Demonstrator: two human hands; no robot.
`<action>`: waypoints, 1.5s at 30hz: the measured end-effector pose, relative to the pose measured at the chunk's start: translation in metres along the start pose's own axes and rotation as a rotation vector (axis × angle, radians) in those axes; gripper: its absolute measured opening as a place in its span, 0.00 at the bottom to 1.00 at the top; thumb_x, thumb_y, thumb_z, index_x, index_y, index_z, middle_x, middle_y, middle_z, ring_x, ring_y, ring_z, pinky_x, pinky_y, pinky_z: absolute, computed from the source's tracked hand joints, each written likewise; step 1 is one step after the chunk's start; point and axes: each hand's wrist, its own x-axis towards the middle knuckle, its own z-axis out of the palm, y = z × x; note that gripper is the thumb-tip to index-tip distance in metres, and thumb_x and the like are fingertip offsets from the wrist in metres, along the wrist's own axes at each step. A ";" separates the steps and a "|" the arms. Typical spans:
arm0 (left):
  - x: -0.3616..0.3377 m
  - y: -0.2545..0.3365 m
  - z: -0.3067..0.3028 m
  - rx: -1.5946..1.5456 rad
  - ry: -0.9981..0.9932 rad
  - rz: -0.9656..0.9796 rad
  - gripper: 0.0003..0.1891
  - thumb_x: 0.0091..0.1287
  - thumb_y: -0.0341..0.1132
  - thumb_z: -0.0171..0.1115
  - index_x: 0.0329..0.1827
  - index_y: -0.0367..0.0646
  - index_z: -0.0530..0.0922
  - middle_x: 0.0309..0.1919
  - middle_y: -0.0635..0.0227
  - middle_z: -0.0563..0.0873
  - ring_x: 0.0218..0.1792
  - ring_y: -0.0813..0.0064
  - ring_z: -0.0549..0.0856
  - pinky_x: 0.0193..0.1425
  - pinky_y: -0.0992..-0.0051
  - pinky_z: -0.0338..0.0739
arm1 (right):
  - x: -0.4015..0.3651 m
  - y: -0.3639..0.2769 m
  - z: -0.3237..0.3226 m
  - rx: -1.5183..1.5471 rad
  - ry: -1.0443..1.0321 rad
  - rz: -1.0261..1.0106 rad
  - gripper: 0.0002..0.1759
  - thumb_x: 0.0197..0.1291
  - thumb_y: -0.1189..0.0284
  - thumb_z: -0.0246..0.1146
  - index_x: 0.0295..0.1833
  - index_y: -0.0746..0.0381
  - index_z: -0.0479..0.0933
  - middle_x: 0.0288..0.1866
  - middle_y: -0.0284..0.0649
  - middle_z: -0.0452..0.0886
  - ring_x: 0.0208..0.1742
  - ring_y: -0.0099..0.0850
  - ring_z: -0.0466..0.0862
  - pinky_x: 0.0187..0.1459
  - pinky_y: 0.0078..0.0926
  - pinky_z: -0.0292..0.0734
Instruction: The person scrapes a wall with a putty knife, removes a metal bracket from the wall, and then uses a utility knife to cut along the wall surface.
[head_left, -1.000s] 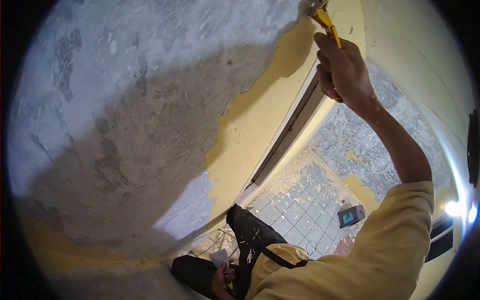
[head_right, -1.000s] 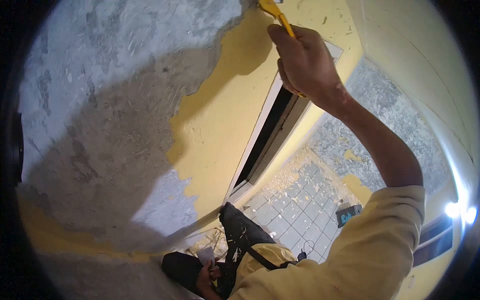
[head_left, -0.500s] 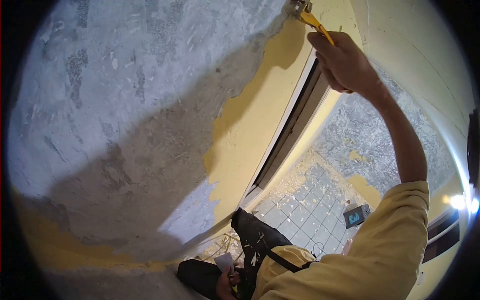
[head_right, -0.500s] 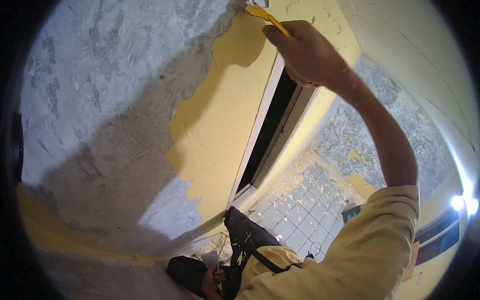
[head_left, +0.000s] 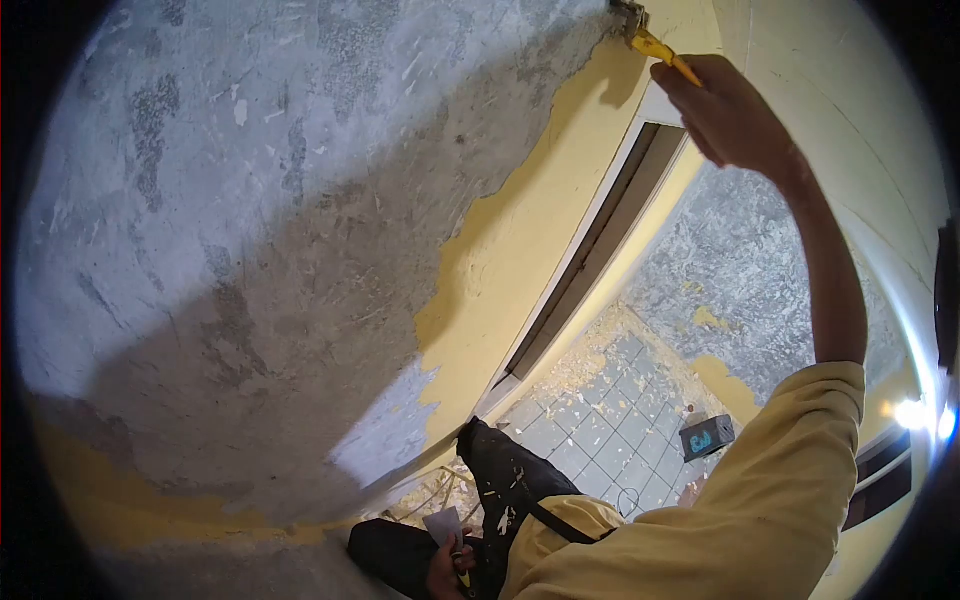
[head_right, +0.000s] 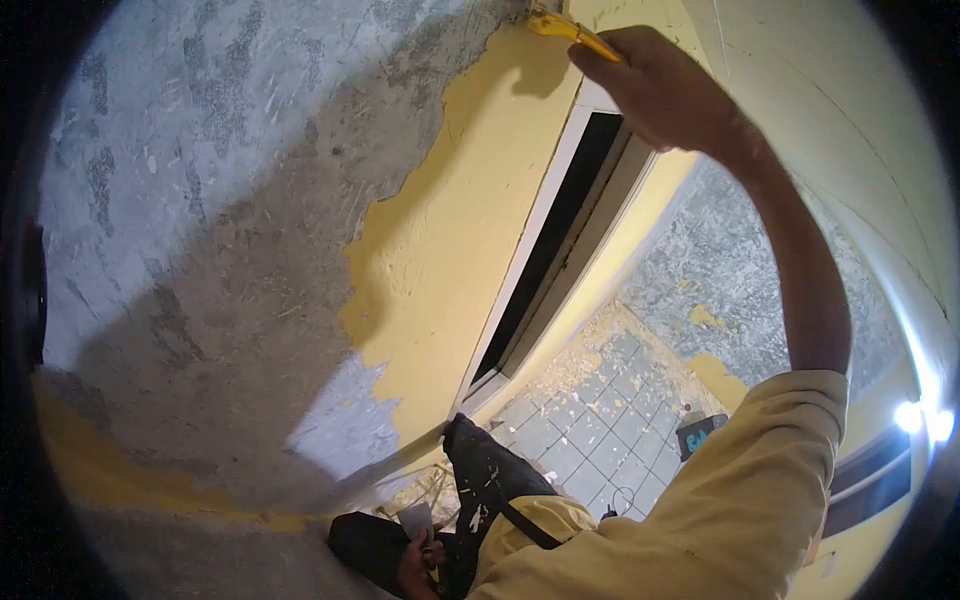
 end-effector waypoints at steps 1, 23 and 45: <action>0.001 0.001 0.000 -0.028 -0.107 -0.012 0.20 0.71 0.46 0.43 0.56 0.41 0.70 0.17 0.72 0.68 0.12 0.85 0.61 0.18 0.82 0.58 | -0.001 0.004 0.007 0.125 -0.021 0.007 0.20 0.67 0.61 0.48 0.32 0.65 0.73 0.10 0.30 0.65 0.09 0.17 0.67 0.11 0.18 0.63; -0.017 0.003 0.042 0.045 0.367 -0.014 0.17 0.71 0.49 0.44 0.26 0.52 0.66 0.13 0.80 0.58 0.14 0.85 0.56 0.17 0.81 0.54 | -0.008 -0.004 0.011 0.272 -0.148 0.069 0.20 0.65 0.60 0.51 0.25 0.64 0.69 0.08 0.31 0.61 0.06 0.20 0.66 0.10 0.19 0.66; -0.003 -0.009 0.018 -0.022 0.252 0.103 0.15 0.71 0.50 0.44 0.35 0.50 0.71 0.12 0.80 0.57 0.13 0.84 0.55 0.16 0.81 0.54 | 0.010 0.008 -0.038 -0.977 0.425 -0.763 0.12 0.62 0.65 0.57 0.39 0.65 0.75 0.21 0.40 0.77 0.21 0.29 0.76 0.29 0.27 0.75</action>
